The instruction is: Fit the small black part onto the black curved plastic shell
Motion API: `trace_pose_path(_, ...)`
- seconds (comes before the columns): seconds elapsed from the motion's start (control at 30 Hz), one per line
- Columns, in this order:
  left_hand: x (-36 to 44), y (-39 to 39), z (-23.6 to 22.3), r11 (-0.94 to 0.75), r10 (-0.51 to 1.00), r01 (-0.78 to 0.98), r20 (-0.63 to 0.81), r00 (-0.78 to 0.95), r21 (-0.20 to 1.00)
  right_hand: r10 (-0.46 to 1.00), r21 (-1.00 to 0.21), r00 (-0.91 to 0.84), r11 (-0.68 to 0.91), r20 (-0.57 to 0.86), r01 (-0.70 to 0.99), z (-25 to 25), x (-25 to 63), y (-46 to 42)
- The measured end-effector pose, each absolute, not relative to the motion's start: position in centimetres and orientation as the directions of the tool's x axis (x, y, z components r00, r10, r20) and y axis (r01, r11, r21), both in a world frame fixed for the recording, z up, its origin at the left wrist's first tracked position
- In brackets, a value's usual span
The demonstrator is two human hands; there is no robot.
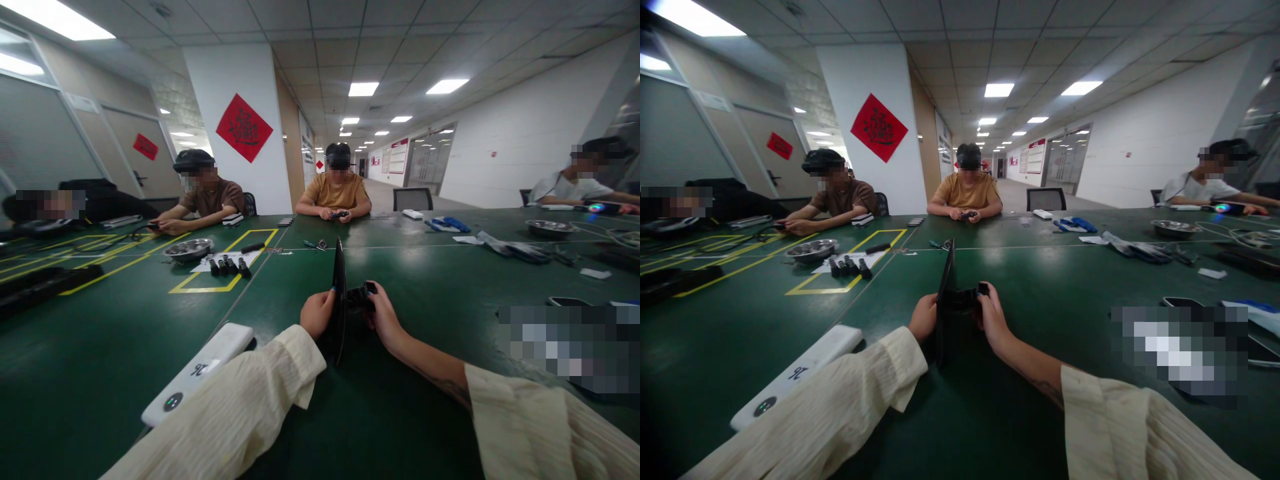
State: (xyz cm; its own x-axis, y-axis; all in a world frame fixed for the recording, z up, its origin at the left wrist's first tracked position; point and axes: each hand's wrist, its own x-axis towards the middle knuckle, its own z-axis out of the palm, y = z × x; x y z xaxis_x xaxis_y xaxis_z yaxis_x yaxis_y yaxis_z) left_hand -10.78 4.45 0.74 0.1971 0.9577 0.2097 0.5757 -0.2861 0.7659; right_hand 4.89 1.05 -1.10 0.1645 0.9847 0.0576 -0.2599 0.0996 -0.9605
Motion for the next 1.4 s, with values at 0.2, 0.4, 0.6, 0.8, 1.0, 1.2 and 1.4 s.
trace_pose_path(0.2, -10.8, 4.2, 1.2, -0.246, 0.969, 0.656, 0.179, 0.168, 0.714, 0.987, -0.962, 0.154, 0.093, 0.054, -0.257, -1.5, 5.0, 1.3)
trace_pose_path(0.4, -10.7, 4.0, 1.7, -0.205, 0.978, 0.681, 0.124, 0.167, 0.703, 0.988, -0.967, 0.141, 0.091, 0.059, -0.238, -1.5, 5.0, 1.3)
trace_pose_path(0.6, -10.5, 3.5, 2.3, -0.158, 0.987, 0.766, 0.084, 0.136, 0.624, 0.984, -0.964, 0.168, 0.106, 0.066, -0.243, -1.3, 5.0, 1.3)
trace_pose_path(0.8, -10.6, 3.6, 2.3, -0.184, 0.981, 0.72, 0.077, 0.179, 0.67, 0.986, -0.968, 0.153, 0.104, 0.069, -0.23, -1.7, 5.1, 1.6)
trace_pose_path(1.0, -10.6, 3.6, 2.1, -0.195, 0.979, 0.719, 0.095, 0.178, 0.667, 0.985, -0.97, 0.153, 0.107, 0.074, -0.218, -1.5, 5.0, 1.5)
trace_pose_path(1.2, -10.9, 3.8, 1.8, -0.195, 0.978, 0.693, 0.085, 0.19, 0.695, 0.987, -0.968, 0.145, 0.097, 0.065, -0.23, -1.1, 5.0, 1.2)
trace_pose_path(1.4, -10.8, 3.8, 1.9, -0.235, 0.969, 0.709, 0.108, 0.22, 0.665, 0.988, -0.967, 0.145, 0.091, 0.058, -0.236, -1.4, 5.0, 1.5)
